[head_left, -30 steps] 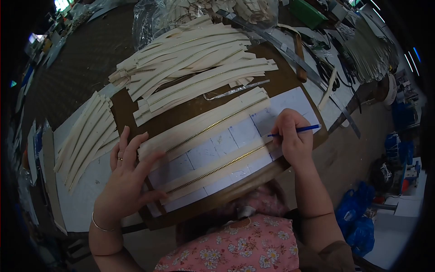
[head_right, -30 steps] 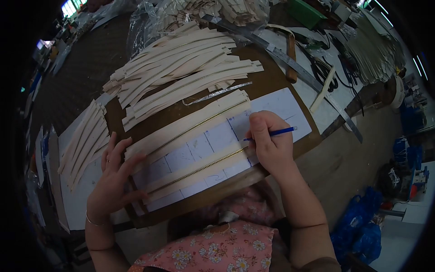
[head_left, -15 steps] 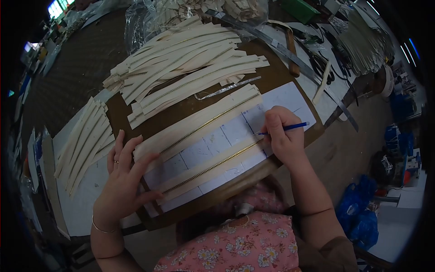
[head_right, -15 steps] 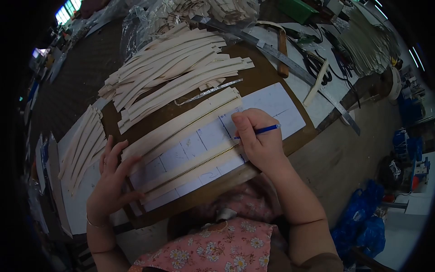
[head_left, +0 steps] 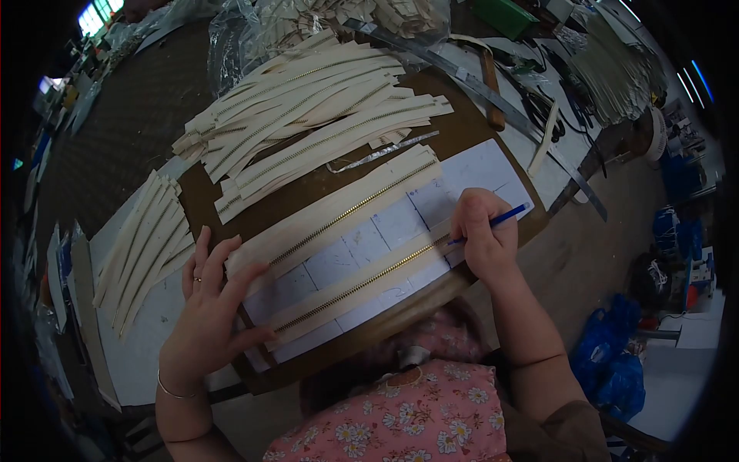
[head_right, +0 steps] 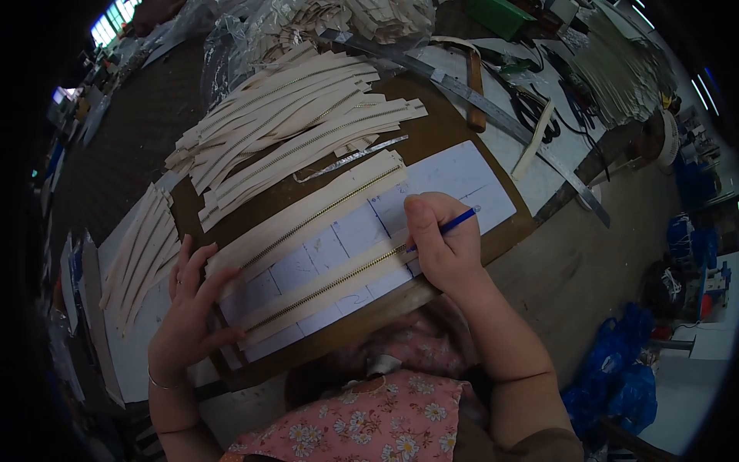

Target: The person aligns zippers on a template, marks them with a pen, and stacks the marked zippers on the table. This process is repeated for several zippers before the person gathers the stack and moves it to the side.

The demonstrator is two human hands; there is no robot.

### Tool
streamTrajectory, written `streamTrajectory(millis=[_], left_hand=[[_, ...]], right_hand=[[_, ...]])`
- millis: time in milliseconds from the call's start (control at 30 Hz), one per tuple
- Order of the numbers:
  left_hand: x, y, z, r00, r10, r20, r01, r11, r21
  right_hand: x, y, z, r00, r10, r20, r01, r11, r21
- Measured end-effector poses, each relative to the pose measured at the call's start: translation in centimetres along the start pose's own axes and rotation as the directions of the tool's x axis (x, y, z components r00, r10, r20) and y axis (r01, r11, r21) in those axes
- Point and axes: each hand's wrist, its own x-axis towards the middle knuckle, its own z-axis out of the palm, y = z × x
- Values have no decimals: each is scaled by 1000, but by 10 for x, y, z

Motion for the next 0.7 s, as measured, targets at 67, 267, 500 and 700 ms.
streamTrajectory(millis=[67, 267, 500, 700], left_hand=[[1, 2, 0, 1000, 9, -15, -9, 1000, 1], [1, 3, -1, 1000, 16, -23, -16, 1000, -7], [1, 4, -1, 1000, 10, -15, -10, 1000, 1], [1, 8, -4, 999, 9, -33, -9, 1000, -4]], right_hand=[[0, -1, 0, 1000, -8, 16, 7, 1000, 16], [1, -2, -4, 995, -27, 99, 27, 1000, 1], [3, -5, -3, 994, -50, 98, 57, 996, -70], [0, -1, -7, 993, -41, 106, 47, 997, -58]])
